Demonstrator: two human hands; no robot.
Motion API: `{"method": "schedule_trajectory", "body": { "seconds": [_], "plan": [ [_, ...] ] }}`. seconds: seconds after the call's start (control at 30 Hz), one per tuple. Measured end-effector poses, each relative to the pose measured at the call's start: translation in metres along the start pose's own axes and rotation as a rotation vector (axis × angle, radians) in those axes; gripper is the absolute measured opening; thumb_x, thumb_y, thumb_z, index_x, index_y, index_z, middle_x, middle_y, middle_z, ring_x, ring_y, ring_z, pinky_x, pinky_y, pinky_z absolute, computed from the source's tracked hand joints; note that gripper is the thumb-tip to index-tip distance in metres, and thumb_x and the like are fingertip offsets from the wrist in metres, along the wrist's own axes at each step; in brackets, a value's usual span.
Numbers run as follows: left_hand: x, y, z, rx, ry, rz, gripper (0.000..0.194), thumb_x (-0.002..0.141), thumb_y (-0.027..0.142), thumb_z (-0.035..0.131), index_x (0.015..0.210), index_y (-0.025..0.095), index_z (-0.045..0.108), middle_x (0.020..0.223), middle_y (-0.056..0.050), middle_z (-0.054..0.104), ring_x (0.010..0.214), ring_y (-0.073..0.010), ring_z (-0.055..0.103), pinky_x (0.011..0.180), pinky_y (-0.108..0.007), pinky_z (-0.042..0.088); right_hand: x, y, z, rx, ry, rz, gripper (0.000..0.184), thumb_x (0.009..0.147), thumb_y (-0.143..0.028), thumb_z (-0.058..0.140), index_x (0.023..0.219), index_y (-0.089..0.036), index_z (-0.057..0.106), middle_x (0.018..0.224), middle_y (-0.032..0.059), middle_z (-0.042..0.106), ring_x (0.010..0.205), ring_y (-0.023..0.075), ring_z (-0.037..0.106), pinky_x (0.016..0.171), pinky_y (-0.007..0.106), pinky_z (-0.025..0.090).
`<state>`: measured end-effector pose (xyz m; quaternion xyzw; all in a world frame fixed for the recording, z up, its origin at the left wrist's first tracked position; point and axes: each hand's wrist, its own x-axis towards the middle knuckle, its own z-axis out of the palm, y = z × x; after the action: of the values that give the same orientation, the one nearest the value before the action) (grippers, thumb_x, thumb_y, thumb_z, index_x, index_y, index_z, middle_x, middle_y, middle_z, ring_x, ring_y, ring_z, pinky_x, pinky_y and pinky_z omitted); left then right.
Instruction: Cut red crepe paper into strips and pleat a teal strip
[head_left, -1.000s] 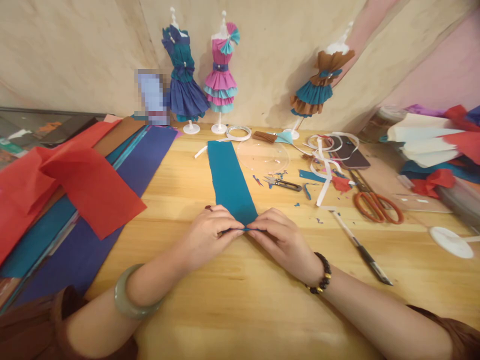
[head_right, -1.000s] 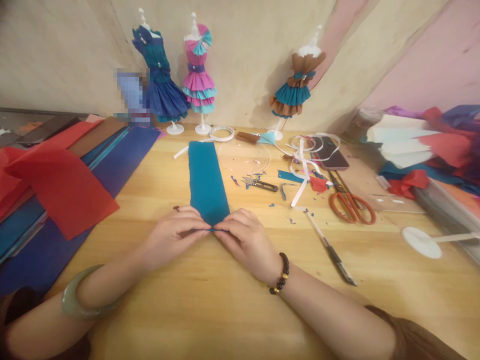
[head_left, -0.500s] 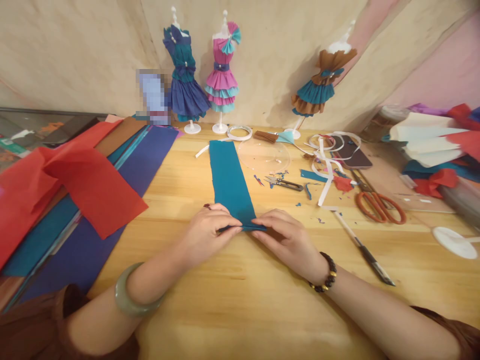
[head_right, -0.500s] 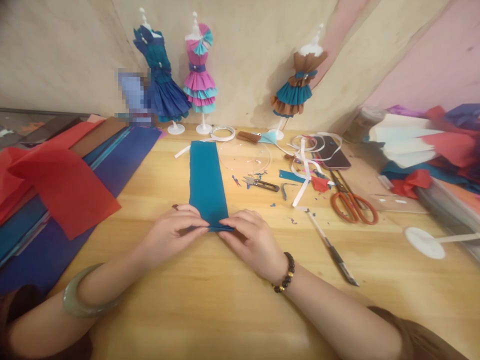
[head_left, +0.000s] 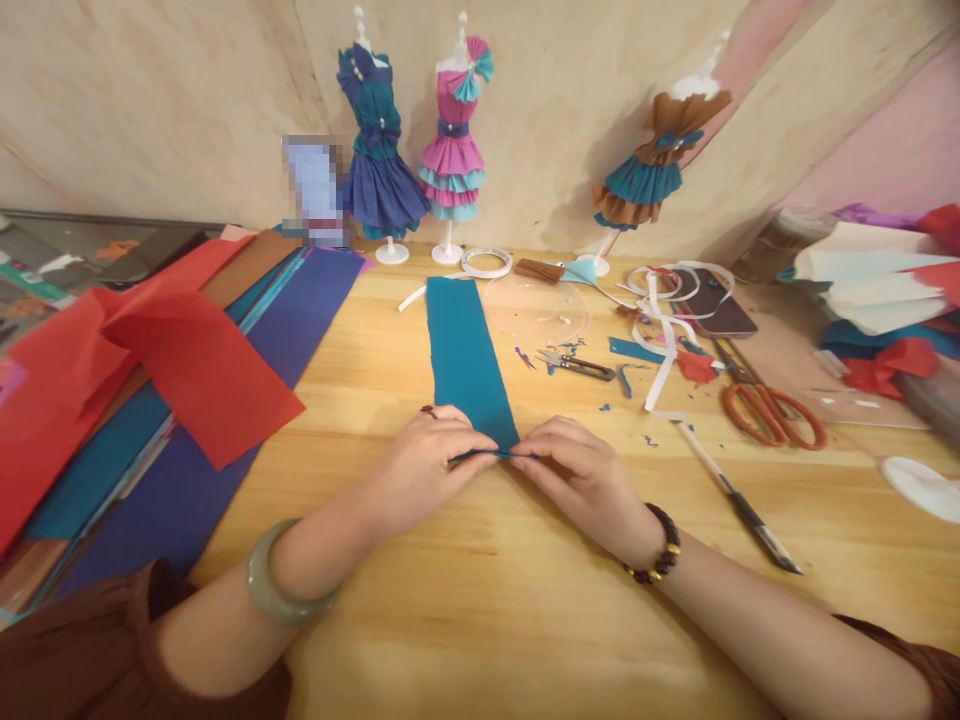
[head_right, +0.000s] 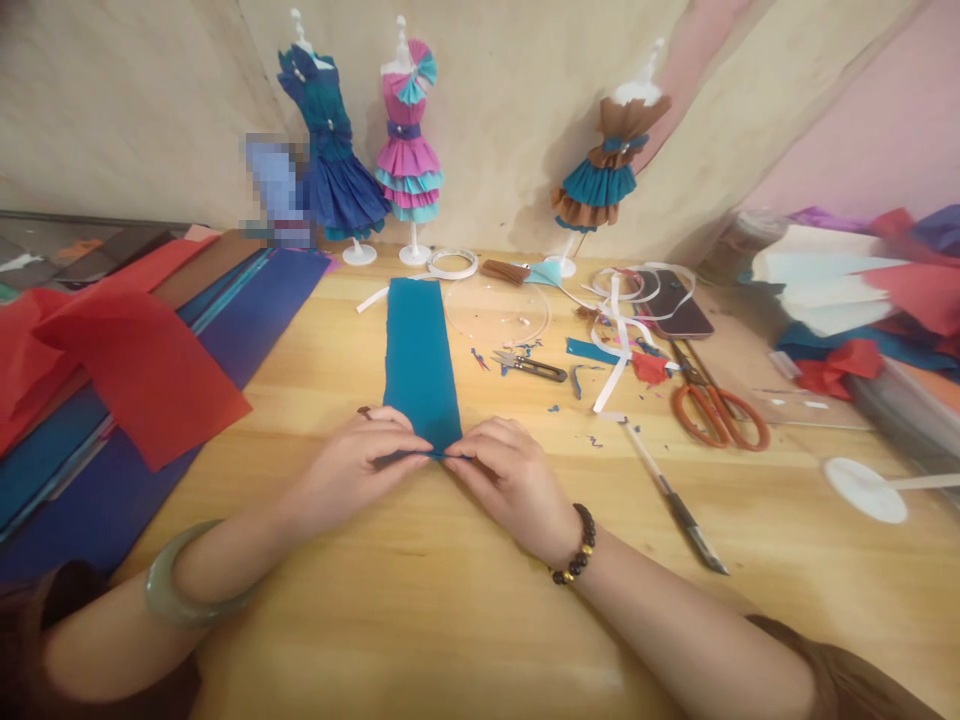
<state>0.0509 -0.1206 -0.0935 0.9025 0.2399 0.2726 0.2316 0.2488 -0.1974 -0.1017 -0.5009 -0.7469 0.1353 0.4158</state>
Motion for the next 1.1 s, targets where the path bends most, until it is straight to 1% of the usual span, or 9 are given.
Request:
{"method": "schedule_trajectory", "body": {
  "seconds": [0.1, 0.23, 0.37, 0.5, 0.6, 0.67, 0.77, 0.87, 1.1],
  "plan": [
    [0.0, 0.0, 0.001, 0.004, 0.004, 0.021, 0.014, 0.089, 0.021, 0.059, 0.087, 0.02, 0.073, 0.079, -0.001, 0.073, 0.08, -0.0159, 0.064, 0.076, -0.032, 0.044, 0.0, 0.0, 0.0, 0.008, -0.01, -0.003, 0.009, 0.088, -0.022, 0.061, 0.093, -0.023, 0.068, 0.083, 0.0047, 0.07, 0.078, 0.0184, 0.063, 0.072, 0.035, 0.051],
    [0.0, 0.0, 0.0, -0.014, 0.003, 0.037, 0.014, 0.089, 0.02, 0.058, 0.086, 0.021, 0.072, 0.079, 0.001, 0.074, 0.08, -0.015, 0.064, 0.077, -0.032, 0.042, -0.001, -0.001, 0.001, 0.009, -0.021, -0.01, 0.013, 0.085, -0.023, 0.065, 0.099, -0.022, 0.068, 0.089, 0.0058, 0.07, 0.083, 0.0191, 0.062, 0.075, 0.037, 0.05],
    [0.001, 0.001, -0.001, -0.027, -0.034, 0.05, 0.014, 0.089, 0.02, 0.059, 0.084, 0.022, 0.072, 0.079, 0.002, 0.074, 0.081, -0.0149, 0.064, 0.078, -0.032, 0.04, 0.0, 0.0, 0.001, -0.001, -0.016, -0.039, 0.01, 0.088, -0.019, 0.061, 0.092, -0.022, 0.069, 0.083, 0.0044, 0.07, 0.079, 0.0176, 0.061, 0.073, 0.035, 0.049],
    [0.0, 0.001, -0.001, -0.013, -0.023, 0.049, 0.015, 0.089, 0.019, 0.058, 0.085, 0.022, 0.072, 0.077, 0.002, 0.074, 0.079, -0.0148, 0.064, 0.078, -0.033, 0.04, 0.001, -0.001, 0.001, -0.009, -0.01, -0.053, 0.01, 0.088, -0.02, 0.061, 0.091, -0.023, 0.07, 0.081, 0.0038, 0.07, 0.076, 0.0175, 0.061, 0.072, 0.035, 0.049],
    [0.0, -0.001, -0.001, -0.002, 0.024, 0.028, 0.014, 0.088, 0.023, 0.06, 0.093, 0.021, 0.073, 0.083, -0.001, 0.074, 0.082, -0.0159, 0.064, 0.078, -0.032, 0.043, 0.001, 0.0, -0.001, -0.006, 0.019, -0.048, 0.01, 0.087, -0.019, 0.062, 0.092, -0.023, 0.07, 0.082, 0.0042, 0.07, 0.076, 0.0176, 0.062, 0.072, 0.034, 0.049],
    [0.0, -0.003, -0.003, -0.021, 0.057, -0.001, 0.014, 0.086, 0.024, 0.062, 0.094, 0.02, 0.073, 0.084, -0.003, 0.074, 0.081, -0.0164, 0.064, 0.078, -0.032, 0.045, 0.001, 0.001, -0.002, -0.002, 0.039, -0.037, 0.01, 0.087, -0.017, 0.062, 0.091, -0.022, 0.07, 0.083, 0.0049, 0.071, 0.077, 0.0177, 0.063, 0.071, 0.034, 0.049],
    [0.002, -0.006, -0.006, -0.134, 0.078, -0.077, 0.011, 0.083, 0.023, 0.065, 0.088, 0.018, 0.074, 0.079, -0.003, 0.072, 0.075, -0.015, 0.064, 0.074, -0.029, 0.047, 0.001, 0.003, -0.005, 0.0, 0.051, -0.013, 0.01, 0.087, -0.017, 0.061, 0.091, -0.021, 0.07, 0.083, 0.0058, 0.071, 0.076, 0.0178, 0.063, 0.07, 0.034, 0.05],
    [0.003, -0.006, -0.009, -0.236, 0.086, -0.143, 0.007, 0.08, 0.021, 0.067, 0.082, 0.018, 0.073, 0.077, -0.003, 0.072, 0.074, -0.0141, 0.064, 0.071, -0.026, 0.049, 0.0, 0.004, -0.006, 0.0, 0.061, 0.002, 0.01, 0.087, -0.018, 0.061, 0.09, -0.021, 0.07, 0.082, 0.006, 0.071, 0.076, 0.018, 0.063, 0.069, 0.034, 0.051],
    [0.005, -0.006, -0.013, -0.255, 0.072, -0.131, 0.013, 0.081, 0.02, 0.064, 0.072, 0.019, 0.073, 0.07, -0.002, 0.071, 0.07, -0.0137, 0.062, 0.069, -0.026, 0.048, -0.001, 0.006, -0.006, 0.029, 0.074, 0.032, 0.012, 0.087, -0.019, 0.062, 0.094, -0.022, 0.071, 0.085, 0.0067, 0.072, 0.078, 0.0183, 0.065, 0.07, 0.035, 0.053]
  ]
}}
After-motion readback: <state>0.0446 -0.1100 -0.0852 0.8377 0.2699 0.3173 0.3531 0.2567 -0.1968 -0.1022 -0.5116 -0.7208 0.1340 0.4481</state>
